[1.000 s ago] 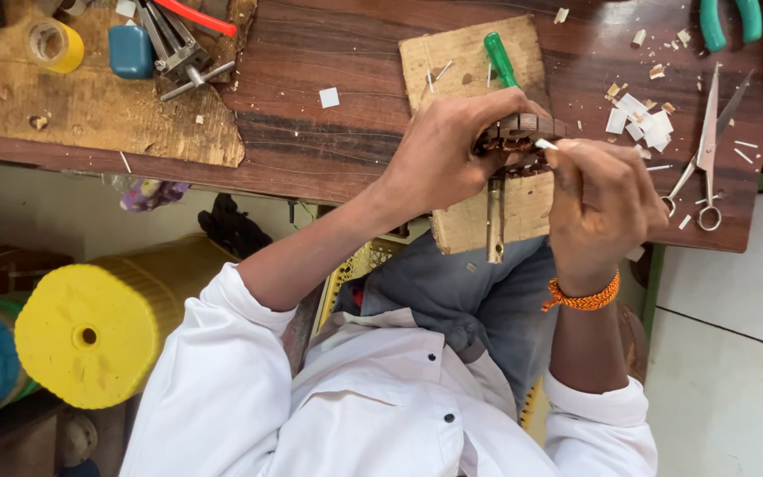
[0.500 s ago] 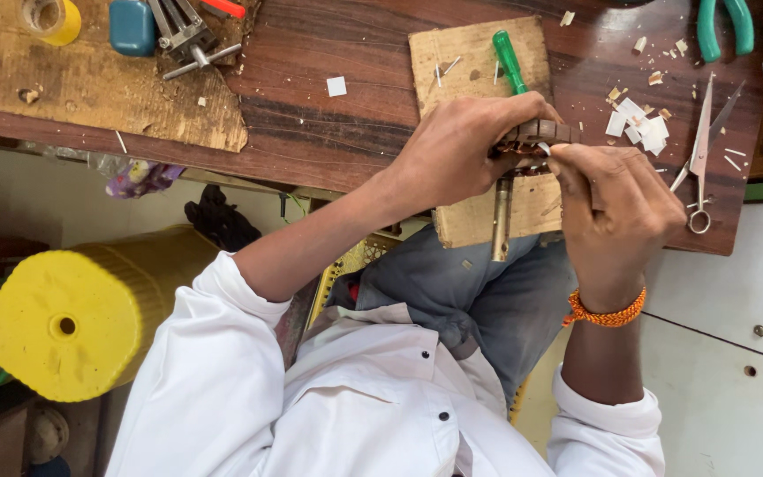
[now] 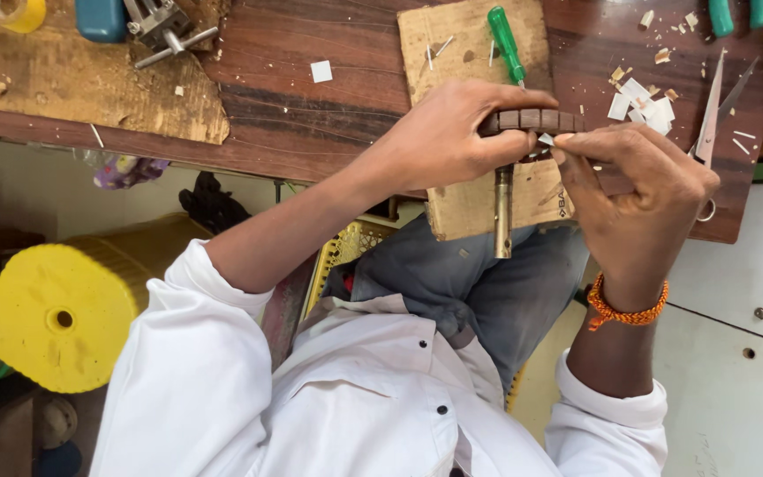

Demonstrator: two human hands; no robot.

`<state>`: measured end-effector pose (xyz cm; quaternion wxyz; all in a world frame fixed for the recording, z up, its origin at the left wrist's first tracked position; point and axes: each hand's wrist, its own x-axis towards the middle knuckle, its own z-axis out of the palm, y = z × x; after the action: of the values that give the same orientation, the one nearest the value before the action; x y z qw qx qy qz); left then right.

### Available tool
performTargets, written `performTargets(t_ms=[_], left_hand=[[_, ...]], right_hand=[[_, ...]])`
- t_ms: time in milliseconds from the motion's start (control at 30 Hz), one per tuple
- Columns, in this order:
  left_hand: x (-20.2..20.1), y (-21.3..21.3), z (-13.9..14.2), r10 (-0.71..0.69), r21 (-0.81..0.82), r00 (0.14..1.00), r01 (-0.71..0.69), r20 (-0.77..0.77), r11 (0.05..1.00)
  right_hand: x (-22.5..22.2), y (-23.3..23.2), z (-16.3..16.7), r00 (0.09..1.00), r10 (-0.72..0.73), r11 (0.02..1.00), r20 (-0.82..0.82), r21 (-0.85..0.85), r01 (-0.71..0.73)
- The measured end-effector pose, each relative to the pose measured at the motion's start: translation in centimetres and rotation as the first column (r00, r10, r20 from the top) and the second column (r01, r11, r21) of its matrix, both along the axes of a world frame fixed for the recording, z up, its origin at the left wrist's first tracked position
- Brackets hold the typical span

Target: The person inserts small white insulating pieces into slots on a circular electrical component, using scissors to trim the pieces and a screwdriver to adjust the assembly. The person repeats this process for multiple slots around the component.

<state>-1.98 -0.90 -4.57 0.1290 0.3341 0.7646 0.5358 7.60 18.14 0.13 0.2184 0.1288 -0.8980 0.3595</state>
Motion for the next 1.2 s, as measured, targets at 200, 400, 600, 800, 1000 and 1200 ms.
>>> performTargets(t_ms=[200, 400, 600, 800, 1000, 1200], left_hand=[[-0.8, -0.3, 0.6, -0.121, -0.052, 0.993, 0.122, 0.017, 0.991], [-0.8, -0.5, -0.5, -0.142, -0.033, 0.990, 0.142, -0.008, 0.989], [-0.5, -0.2, -0.3, -0.135, -0.053, 0.972, 0.127, -0.192, 0.991], [0.0, 0.3, 0.6, -0.111, -0.204, 0.989, 0.089, -0.096, 0.975], [0.0, 0.3, 0.9, -0.094, -0.173, 0.986, 0.069, -0.135, 0.982], [-1.0, 0.3, 0.9, -0.169, -0.153, 0.975, 0.148, -0.141, 0.977]], right_hand=[[-0.1, 0.6, -0.3, 1.000, 0.029, 1.000, -0.006, 0.005, -0.029], [-0.2, 0.4, 0.0, 0.998, 0.041, 0.993, -0.050, 0.111, -0.035], [-0.1, 0.4, 1.1, 0.992, 0.109, 0.967, -0.063, 0.236, -0.091], [0.4, 0.9, 0.0, 0.985, 0.107, 0.952, -0.137, 0.300, -0.061], [1.4, 0.3, -2.3, 0.982, 0.029, 0.943, -0.189, 0.329, 0.036], [1.0, -0.2, -3.4, 0.960, 0.048, 0.937, -0.275, 0.345, 0.052]])
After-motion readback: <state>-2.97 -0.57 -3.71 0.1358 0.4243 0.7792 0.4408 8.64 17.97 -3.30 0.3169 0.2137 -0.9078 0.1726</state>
